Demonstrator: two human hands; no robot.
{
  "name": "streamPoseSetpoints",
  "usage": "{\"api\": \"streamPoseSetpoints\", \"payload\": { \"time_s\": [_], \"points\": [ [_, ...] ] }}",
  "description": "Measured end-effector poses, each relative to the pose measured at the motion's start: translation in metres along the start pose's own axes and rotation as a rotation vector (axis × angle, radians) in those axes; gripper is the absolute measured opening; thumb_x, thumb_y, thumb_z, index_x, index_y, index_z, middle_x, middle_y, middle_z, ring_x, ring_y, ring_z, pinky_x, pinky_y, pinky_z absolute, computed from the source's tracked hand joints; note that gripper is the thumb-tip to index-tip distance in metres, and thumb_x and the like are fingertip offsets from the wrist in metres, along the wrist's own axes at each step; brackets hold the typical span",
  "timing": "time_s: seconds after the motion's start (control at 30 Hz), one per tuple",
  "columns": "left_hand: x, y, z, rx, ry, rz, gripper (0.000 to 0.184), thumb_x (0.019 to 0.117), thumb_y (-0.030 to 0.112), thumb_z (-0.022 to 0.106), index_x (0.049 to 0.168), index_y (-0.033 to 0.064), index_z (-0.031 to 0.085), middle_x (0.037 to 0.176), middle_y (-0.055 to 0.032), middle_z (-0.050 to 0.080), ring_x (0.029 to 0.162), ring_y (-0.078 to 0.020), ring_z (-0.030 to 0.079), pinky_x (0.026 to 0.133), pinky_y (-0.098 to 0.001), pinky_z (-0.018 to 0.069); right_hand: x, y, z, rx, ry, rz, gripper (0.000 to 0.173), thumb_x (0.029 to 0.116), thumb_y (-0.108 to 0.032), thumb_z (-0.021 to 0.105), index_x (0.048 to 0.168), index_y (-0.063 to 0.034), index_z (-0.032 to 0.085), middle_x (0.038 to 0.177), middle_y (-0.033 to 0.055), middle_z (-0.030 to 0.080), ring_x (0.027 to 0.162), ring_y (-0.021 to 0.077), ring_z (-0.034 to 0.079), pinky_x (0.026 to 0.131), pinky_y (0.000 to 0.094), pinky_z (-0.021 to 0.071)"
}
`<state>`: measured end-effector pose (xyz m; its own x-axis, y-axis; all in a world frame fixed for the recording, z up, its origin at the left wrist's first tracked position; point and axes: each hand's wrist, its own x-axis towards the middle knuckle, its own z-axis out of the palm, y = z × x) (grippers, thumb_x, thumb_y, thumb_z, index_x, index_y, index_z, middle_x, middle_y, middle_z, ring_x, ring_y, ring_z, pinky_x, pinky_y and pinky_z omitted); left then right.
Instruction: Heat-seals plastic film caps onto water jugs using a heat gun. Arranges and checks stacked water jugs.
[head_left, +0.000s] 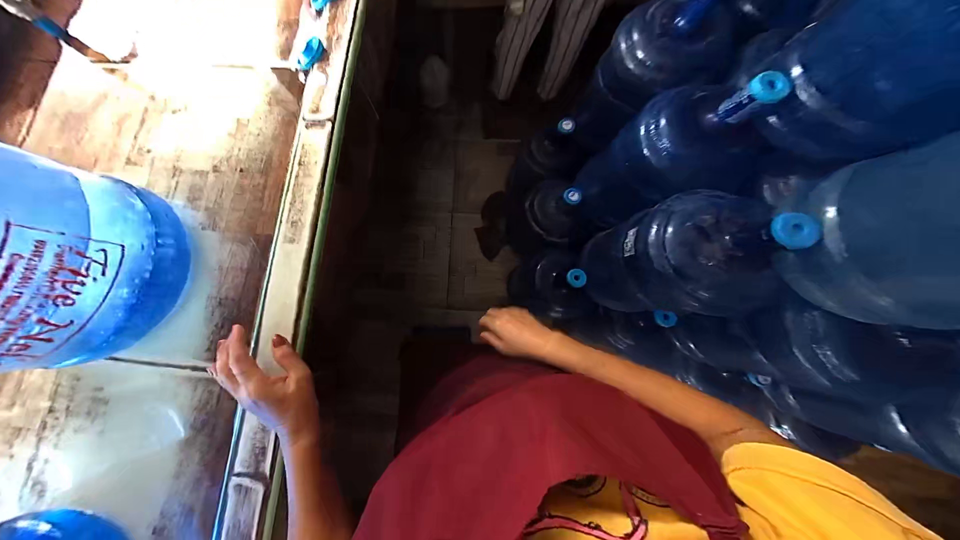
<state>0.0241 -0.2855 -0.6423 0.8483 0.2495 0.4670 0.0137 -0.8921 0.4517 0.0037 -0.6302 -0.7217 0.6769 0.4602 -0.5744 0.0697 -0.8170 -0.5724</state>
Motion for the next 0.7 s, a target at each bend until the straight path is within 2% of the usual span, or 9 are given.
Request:
{"api": "streamPoseSetpoints", "payload": {
  "time_s": [0.13, 0.27, 0.43, 0.6, 0.7],
  "points": [
    [0.003, 0.004, 0.002, 0.111, 0.033, -0.036, 0.047, 0.1032, 0.018, 0.052, 0.139, -0.0120, 0.053, 0.143, -0.0324, 0.054, 0.140, -0.0462, 0.046, 0.123, -0.0480, 0.0268, -0.018, 0.080, 0.010, 0.037, 0.037, 0.257, 0.040, 0.1080, -0.025, 0.048, 0.129, 0.0044, 0.063, 0.132, 0.0295, 0.061, 0.125, 0.0468, 0.058, 0.106, 0.0625, 0.0418],
    [0.001, 0.008, 0.006, 0.193, 0.094, -0.053, 0.045, 0.1031, 0.018, 0.052, 0.138, -0.0113, 0.056, 0.141, -0.0309, 0.057, 0.138, -0.0462, 0.049, 0.124, -0.0505, 0.0244, -0.034, 0.125, 0.018, 0.057, -0.090, 0.401, 0.045, 0.1088, -0.028, 0.044, 0.135, 0.0055, 0.058, 0.139, 0.0318, 0.055, 0.129, 0.0497, 0.053, 0.104, 0.0666, 0.0398],
    [-0.001, 0.004, 0.007, 0.258, 0.148, -0.064, 0.041, 0.1037, 0.017, 0.050, 0.134, -0.0099, 0.060, 0.137, -0.0278, 0.061, 0.135, -0.0431, 0.053, 0.123, -0.0513, 0.0237, -0.020, 0.135, 0.007, 0.044, -0.125, 0.360, 0.044, 0.1090, -0.028, 0.044, 0.135, 0.0044, 0.058, 0.137, 0.0307, 0.056, 0.128, 0.0478, 0.054, 0.103, 0.0649, 0.0408],
    [-0.005, -0.002, 0.015, 0.295, 0.166, -0.039, 0.044, 0.1026, 0.016, 0.049, 0.137, -0.0108, 0.057, 0.138, -0.0315, 0.059, 0.135, -0.0496, 0.051, 0.120, -0.0608, 0.0276, -0.003, 0.139, -0.003, 0.003, -0.067, 0.283, 0.045, 0.1079, -0.030, 0.046, 0.134, 0.0040, 0.060, 0.138, 0.0316, 0.056, 0.127, 0.0495, 0.056, 0.102, 0.0676, 0.0425],
    [-0.004, 0.001, 0.017, 0.308, 0.198, -0.075, 0.043, 0.1037, 0.020, 0.050, 0.136, -0.0066, 0.059, 0.137, -0.0274, 0.061, 0.136, -0.0462, 0.052, 0.120, -0.0614, 0.0279, 0.005, 0.138, -0.005, -0.037, -0.076, 0.257, 0.044, 0.1078, -0.030, 0.048, 0.133, 0.0034, 0.061, 0.136, 0.0309, 0.058, 0.125, 0.0487, 0.058, 0.101, 0.0674, 0.0439]
  ]
}}
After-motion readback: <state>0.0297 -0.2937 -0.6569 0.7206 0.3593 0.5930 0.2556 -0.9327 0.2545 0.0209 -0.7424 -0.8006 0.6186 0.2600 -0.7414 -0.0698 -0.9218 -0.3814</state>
